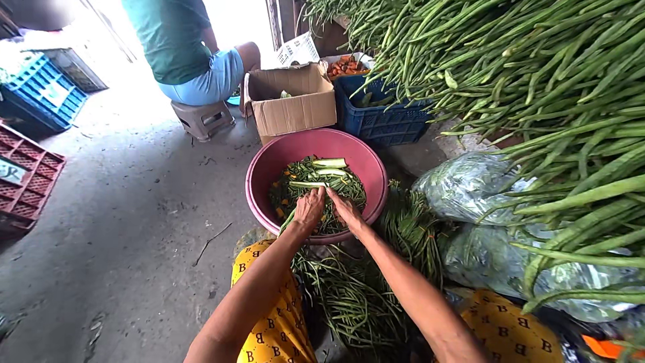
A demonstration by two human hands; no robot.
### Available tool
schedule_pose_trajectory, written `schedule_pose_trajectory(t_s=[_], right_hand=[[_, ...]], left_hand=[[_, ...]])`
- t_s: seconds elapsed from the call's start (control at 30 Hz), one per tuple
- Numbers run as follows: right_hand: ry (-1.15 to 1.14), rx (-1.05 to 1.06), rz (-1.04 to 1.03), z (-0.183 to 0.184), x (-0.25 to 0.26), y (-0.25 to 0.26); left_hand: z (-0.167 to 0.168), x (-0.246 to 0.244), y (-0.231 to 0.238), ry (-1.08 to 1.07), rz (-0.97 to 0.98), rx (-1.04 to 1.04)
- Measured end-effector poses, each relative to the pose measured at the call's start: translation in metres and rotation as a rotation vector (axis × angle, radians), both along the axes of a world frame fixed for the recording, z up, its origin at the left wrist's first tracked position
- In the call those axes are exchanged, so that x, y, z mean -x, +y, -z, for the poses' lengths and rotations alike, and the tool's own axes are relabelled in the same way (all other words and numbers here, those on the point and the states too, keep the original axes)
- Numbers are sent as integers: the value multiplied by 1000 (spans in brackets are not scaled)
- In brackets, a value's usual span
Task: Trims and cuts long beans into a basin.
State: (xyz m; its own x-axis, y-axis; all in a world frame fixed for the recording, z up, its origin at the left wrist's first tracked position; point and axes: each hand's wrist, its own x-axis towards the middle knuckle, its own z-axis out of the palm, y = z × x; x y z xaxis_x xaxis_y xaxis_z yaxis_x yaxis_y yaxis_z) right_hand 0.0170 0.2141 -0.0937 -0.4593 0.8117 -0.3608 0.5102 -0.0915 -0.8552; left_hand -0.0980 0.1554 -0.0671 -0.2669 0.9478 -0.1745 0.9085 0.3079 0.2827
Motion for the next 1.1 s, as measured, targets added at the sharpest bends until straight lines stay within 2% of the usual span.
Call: schedule_pose_trajectory(t_s=[0.4,0.73,0.83,0.9,0.97,1.03,1.1], right_hand=[[38,-104,8,6,-3,2],[5,-214,-42,-7,-15,9],[-9,-282,-75,-18,-21,12],[-80,-328,-139,-27,-29,16],[-151,-350,-202,-31,-33,22],[-180,-369,-275,-24,-35,28],[-183,-368,-371,-20,-32,30]], left_hand=[[-1,4,-1,-15,45,-12],[4,12,0,-11,120,-159],[3,24,2,-41,34,-98],[-2,31,2,-218,-133,-125],[-4,44,6,-490,-289,-215],[2,47,6,-818,-319,-334],[2,44,5,-1142,-292,-371]])
